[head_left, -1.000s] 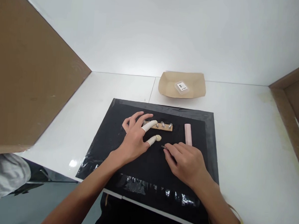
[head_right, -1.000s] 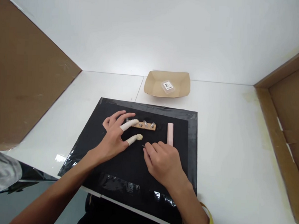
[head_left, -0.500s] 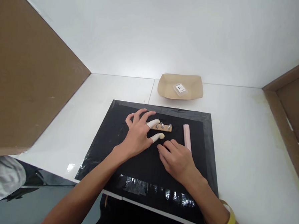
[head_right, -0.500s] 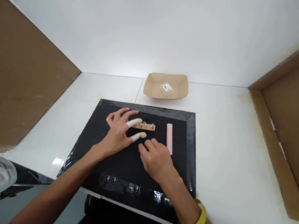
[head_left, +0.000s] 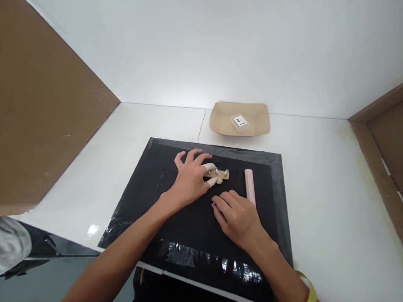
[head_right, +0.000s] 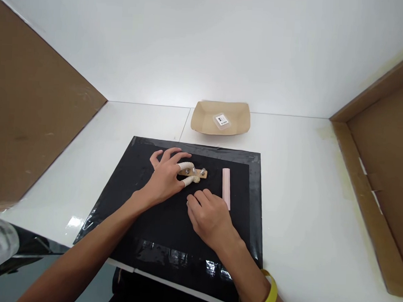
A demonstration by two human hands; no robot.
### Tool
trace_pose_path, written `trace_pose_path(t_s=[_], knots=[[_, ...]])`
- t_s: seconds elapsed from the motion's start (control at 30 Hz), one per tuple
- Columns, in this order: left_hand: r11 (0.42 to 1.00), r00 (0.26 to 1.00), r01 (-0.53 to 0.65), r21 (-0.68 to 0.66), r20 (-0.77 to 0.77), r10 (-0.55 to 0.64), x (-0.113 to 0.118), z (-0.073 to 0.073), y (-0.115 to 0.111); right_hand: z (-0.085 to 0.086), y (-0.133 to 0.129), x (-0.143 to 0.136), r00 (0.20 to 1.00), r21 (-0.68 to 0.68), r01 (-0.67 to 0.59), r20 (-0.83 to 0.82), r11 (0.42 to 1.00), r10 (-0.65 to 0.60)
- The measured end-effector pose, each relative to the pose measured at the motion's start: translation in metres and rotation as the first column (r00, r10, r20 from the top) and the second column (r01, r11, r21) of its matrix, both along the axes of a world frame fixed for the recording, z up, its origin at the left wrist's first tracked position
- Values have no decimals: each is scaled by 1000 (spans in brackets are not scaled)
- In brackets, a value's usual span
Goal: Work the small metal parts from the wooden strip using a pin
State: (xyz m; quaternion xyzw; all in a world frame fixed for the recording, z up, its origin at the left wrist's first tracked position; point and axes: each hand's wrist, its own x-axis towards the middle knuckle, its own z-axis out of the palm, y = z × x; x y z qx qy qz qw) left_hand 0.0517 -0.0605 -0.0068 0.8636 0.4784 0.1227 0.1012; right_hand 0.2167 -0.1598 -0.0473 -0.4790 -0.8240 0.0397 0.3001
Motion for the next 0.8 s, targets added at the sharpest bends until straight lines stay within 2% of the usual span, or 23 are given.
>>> trace_pose_path(t_s=[0.27, 0.53, 0.8], knots=[[993, 994, -95, -67, 42, 98, 5, -1, 0, 0, 0, -1, 1000, 4, 1, -15, 1000, -1], [983, 991, -125, -131, 26, 130, 11, 3, 2, 0, 1, -2, 1000, 12, 1, -24, 1000, -1], [974, 975, -206, -97, 59, 213, 17, -3, -7, 1, 1, -1, 1000, 10, -4, -30, 1000, 4]])
